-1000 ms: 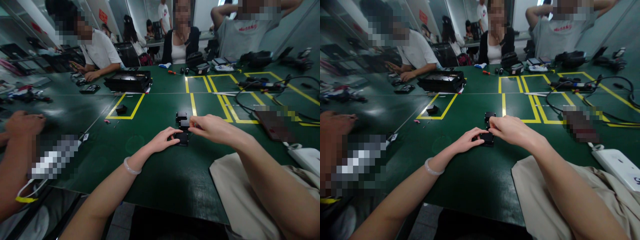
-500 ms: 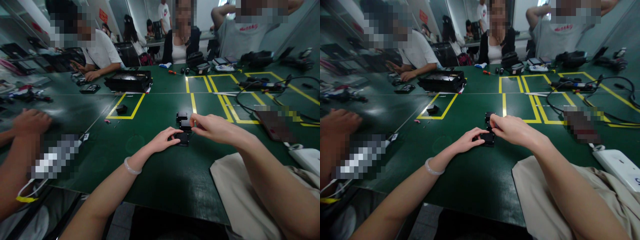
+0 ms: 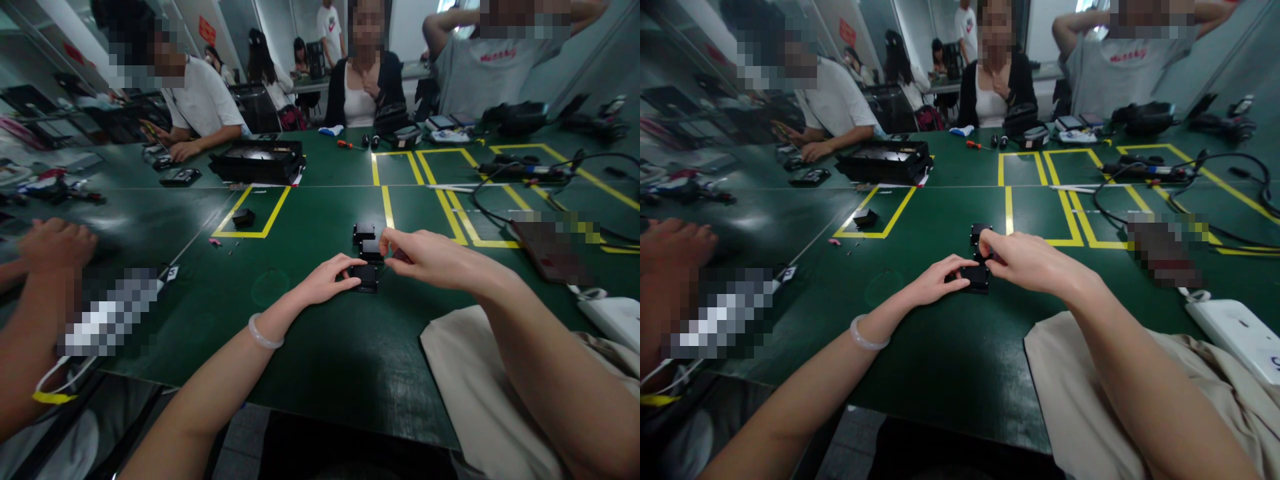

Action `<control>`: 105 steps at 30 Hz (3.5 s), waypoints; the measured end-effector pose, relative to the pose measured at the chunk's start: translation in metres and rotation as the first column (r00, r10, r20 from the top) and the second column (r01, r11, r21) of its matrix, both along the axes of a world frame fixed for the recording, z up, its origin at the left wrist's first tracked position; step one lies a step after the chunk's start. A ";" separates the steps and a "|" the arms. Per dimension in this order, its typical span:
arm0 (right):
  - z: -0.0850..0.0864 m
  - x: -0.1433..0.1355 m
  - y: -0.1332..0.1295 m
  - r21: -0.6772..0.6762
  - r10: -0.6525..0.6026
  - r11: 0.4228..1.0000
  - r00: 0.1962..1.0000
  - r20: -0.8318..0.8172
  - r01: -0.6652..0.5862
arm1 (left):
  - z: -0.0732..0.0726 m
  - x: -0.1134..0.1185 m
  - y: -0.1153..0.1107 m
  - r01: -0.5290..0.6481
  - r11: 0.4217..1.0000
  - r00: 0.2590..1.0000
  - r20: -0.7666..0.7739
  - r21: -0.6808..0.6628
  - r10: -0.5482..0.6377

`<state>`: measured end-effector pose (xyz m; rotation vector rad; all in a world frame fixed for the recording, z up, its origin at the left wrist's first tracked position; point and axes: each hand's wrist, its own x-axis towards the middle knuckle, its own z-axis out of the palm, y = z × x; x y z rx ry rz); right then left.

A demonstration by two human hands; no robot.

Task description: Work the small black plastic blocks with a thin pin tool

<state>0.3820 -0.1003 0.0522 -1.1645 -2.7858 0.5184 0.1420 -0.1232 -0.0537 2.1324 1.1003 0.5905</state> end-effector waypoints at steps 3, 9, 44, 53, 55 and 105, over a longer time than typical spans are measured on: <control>0.001 -0.001 -0.002 -0.002 -0.007 1.000 1.000 -0.005 0.007 | 0.000 0.000 0.000 -0.002 1.000 1.000 -0.001 0.006 0.002; 0.002 -0.002 -0.002 0.013 -0.027 1.000 0.999 0.022 0.027 | 0.000 0.000 0.000 -0.004 1.000 1.000 -0.004 -0.001 0.004; 0.004 -0.004 -0.002 0.019 -0.017 1.000 0.999 0.034 0.017 | 0.002 0.000 -0.001 -0.006 1.000 1.000 -0.007 -0.004 0.006; 0.005 -0.005 -0.003 0.029 -0.035 0.999 0.999 0.041 0.033 | 0.001 0.000 -0.001 -0.008 1.000 1.000 -0.007 -0.005 0.008; 0.005 -0.004 -0.003 0.021 -0.015 1.000 0.999 0.035 0.015 | 0.001 0.000 -0.001 -0.005 1.000 1.000 -0.003 -0.005 0.005; 0.004 -0.002 -0.002 0.025 -0.024 0.999 0.999 0.047 0.022 | 0.000 0.000 -0.001 0.004 1.000 1.000 -0.001 0.001 -0.004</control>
